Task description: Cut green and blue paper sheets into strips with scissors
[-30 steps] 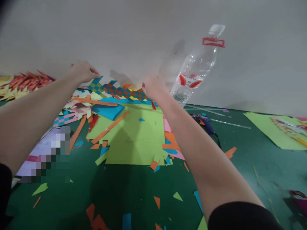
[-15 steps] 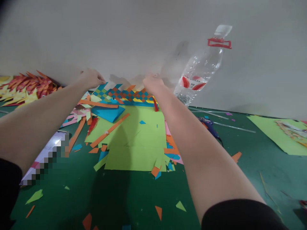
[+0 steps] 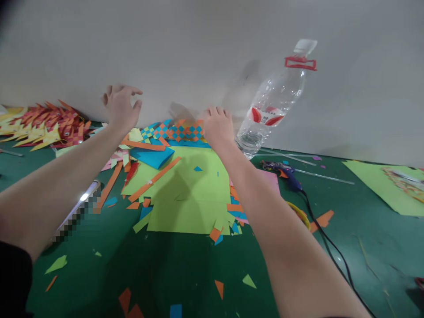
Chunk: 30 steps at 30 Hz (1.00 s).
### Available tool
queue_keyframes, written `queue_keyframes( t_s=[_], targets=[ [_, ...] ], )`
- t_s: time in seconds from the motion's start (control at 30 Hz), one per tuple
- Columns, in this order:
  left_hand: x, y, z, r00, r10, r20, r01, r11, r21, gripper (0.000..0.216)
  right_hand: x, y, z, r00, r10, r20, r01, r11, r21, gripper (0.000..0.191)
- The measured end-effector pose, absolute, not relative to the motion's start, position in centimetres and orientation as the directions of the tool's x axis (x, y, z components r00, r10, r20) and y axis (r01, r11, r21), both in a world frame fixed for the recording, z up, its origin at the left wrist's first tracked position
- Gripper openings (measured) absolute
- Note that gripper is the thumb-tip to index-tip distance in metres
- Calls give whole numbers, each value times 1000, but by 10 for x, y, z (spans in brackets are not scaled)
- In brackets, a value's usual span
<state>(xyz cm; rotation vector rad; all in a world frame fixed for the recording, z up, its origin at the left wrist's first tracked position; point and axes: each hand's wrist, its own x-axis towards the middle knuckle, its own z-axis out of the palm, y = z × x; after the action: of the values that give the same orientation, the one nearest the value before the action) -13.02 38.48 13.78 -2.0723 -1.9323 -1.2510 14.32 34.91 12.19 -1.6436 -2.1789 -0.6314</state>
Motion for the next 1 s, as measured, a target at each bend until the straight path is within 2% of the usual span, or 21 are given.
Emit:
queue_keyframes(
  t_s=[0.2,0.3,0.4,0.5,0.73,1.0],
  targets=[
    [-108,309,138,-116,795,595,821,-260,508,31,146,270,119,-192,817,544,977,209,32,36],
    [-99,265,124,-1,810,586,839,-318,441,29,151,230,100,-222,808,546,970,242,36,34],
    [-94,223,99,169,791,588,815,-448,368,24,158,198,77,-261,847,463,959,283,24,32],
    [-93,187,70,291,800,524,781,-515,352,20,168,180,57,-290,874,390,950,312,7,30],
    [-96,159,19,359,759,543,750,-581,316,20,189,215,37,-269,899,345,955,296,-29,28],
    [-100,162,12,418,688,592,723,-647,242,22,189,301,32,-167,935,314,979,194,-60,37]
  ],
)
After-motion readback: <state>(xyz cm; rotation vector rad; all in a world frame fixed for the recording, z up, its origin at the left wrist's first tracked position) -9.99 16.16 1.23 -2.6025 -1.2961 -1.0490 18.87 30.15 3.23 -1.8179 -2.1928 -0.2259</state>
